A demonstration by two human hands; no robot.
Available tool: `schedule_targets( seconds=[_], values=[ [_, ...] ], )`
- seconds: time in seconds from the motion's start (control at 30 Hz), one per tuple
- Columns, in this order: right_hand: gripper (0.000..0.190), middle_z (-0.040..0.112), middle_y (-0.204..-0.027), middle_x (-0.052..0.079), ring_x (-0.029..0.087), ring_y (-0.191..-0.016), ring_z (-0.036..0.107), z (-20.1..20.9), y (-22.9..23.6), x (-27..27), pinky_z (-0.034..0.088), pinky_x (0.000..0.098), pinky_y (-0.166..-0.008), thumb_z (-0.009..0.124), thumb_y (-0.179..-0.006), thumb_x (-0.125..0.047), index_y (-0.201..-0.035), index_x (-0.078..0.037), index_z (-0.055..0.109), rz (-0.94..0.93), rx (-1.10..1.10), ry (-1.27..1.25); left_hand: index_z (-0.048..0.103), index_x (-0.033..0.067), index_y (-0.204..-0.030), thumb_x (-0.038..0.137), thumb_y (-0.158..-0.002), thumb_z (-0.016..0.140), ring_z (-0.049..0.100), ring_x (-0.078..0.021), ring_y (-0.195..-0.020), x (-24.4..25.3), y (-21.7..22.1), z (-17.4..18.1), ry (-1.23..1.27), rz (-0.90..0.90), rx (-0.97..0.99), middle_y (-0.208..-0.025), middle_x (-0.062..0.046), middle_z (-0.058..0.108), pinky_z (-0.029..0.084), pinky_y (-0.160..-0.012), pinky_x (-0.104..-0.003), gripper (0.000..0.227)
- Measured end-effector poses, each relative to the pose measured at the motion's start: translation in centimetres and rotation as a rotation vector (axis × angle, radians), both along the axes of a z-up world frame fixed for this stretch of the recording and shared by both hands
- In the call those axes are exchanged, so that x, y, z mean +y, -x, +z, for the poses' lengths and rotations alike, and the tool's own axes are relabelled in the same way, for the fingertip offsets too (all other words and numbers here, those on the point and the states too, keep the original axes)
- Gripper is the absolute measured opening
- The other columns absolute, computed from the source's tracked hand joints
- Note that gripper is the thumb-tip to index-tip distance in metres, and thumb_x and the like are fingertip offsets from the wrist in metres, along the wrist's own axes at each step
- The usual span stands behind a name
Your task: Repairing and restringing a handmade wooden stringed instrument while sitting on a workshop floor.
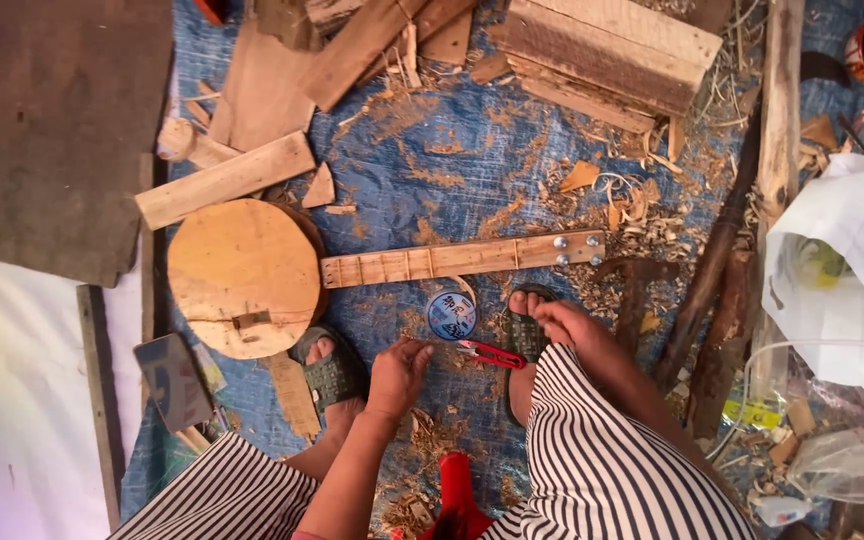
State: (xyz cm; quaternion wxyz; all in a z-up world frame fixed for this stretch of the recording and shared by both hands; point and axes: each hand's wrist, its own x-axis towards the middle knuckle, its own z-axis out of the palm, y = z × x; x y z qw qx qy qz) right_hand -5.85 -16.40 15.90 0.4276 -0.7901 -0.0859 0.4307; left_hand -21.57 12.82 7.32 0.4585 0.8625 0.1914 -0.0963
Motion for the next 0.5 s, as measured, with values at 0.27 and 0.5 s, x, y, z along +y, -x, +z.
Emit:
schedule_targets(
  seconds=[0.27,0.5],
  values=[
    [0.051,0.06,-0.132,0.023,0.039,-0.122,0.062,1.5,-4.5,11.0,0.051,0.0538,-0.102,0.056,-0.098,-0.005,-0.149,-0.01,0.051,0.483,-0.057,-0.106,0.076,0.018,-0.08,0.034,-0.104,0.057,0.072,-0.0385,-0.093,2.6,-3.6,14.5,0.165,0.101,0.004,-0.092,-0.01,0.075,0.056,-0.081,-0.046,0.035],
    [0.056,0.054,-0.138,0.021,0.037,-0.133,0.052,0.7,-0.8,13.8,0.047,0.0513,-0.11,0.061,-0.098,-0.012,-0.151,-0.008,0.045,0.728,0.421,-0.347,0.076,0.0308,-0.104,0.053,-0.099,0.055,0.074,-0.0416,-0.084,8.6,-7.5,21.9,-0.151,-0.331,0.461,-0.078,-0.015,0.077,0.059,-0.08,-0.05,0.031]
  ],
)
